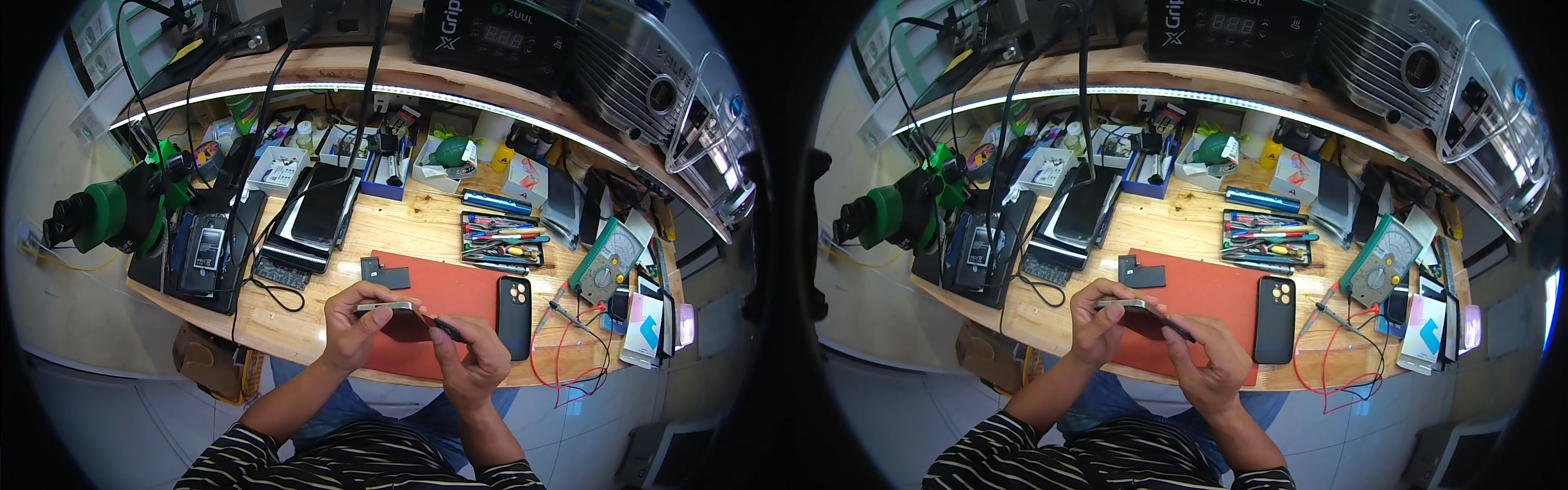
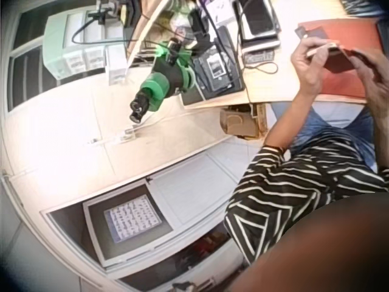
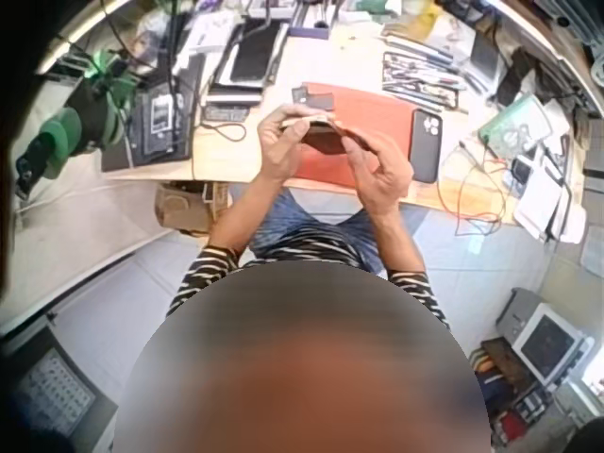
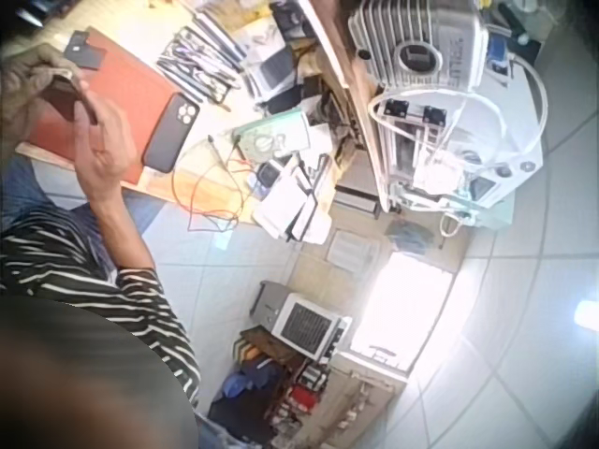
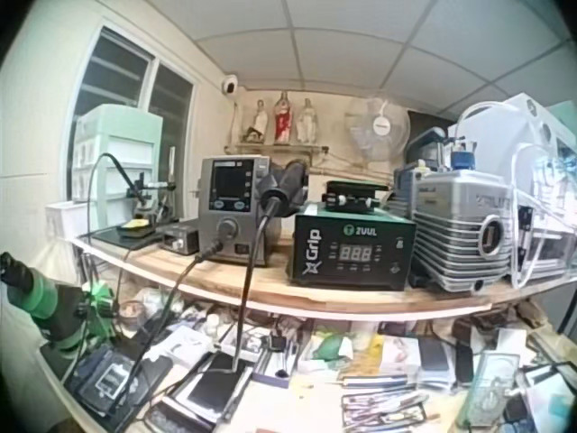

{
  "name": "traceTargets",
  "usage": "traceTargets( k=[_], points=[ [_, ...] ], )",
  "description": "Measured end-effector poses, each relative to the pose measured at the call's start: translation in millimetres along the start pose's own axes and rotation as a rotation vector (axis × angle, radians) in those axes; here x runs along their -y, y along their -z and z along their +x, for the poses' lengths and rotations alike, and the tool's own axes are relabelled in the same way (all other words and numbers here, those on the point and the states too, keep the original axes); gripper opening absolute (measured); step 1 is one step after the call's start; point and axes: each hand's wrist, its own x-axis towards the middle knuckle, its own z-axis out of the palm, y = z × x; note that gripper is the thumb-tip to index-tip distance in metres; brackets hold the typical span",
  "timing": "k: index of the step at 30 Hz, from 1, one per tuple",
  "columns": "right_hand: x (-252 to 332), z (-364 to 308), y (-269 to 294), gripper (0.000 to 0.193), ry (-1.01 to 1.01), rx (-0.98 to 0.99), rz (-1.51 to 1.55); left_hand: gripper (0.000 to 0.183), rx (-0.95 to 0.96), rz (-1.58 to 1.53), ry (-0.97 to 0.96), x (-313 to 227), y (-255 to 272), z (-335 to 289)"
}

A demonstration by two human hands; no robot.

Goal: The person applies adhesive from a yellow bottle along the edge of a smartphone and presses a black rectangular component onto the adhesive. The person repeats this process along the phone's perimeter, smoothing the component into place.

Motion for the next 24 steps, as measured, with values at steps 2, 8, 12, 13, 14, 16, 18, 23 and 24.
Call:
traceTargets(
  k=[2,8,12,13,14,16,18,23,24],
  points=[
    [1.2,2.0,-2.2,0.027,0.032,0.017,-0.021,0.027,0.002,0.017,-0.004,-2.5,0.3,0.9],
    [-0.7,3.4,-7.9,0.028,0.088,0.03,0.008,0.035,-0.009,-0.046,0.029,-8.2,-4.1,3.1],
    [-1.4,4.2,-8.3,0.028,0.105,0.028,0.005,0.055,-0.014,-0.061,0.023,-10.9,-7.5,4.8],
    [-1.1,4.1,-8.3,0.026,0.094,0.032,0.001,0.055,-0.022,-0.069,0.035,-11.1,-8.1,4.9],
    [-0.8,4.1,-8.2,0.024,0.083,0.035,-0.003,0.055,-0.026,-0.083,0.036,-11.0,-8.7,5.4],
    [-0.7,4.0,-8.6,0.022,0.062,0.029,0.003,0.054,-0.019,-0.058,0.03,-11.7,-8.8,5.8],
    [-1.0,3.8,-8.7,0.023,0.084,0.03,0.001,0.055,-0.018,-0.04,0.047,-13.3,-8.9,5.4],
    [-3.5,2.0,-9.3,0.024,0.089,0.027,-0.003,0.044,-0.019,-0.007,0.038,-14.3,-12.8,5.0],
    [-4.0,1.5,-8.6,0.025,0.112,0.031,-0.005,0.033,-0.025,-0.065,0.04,-13.8,-14.0,4.8]
  ],
)
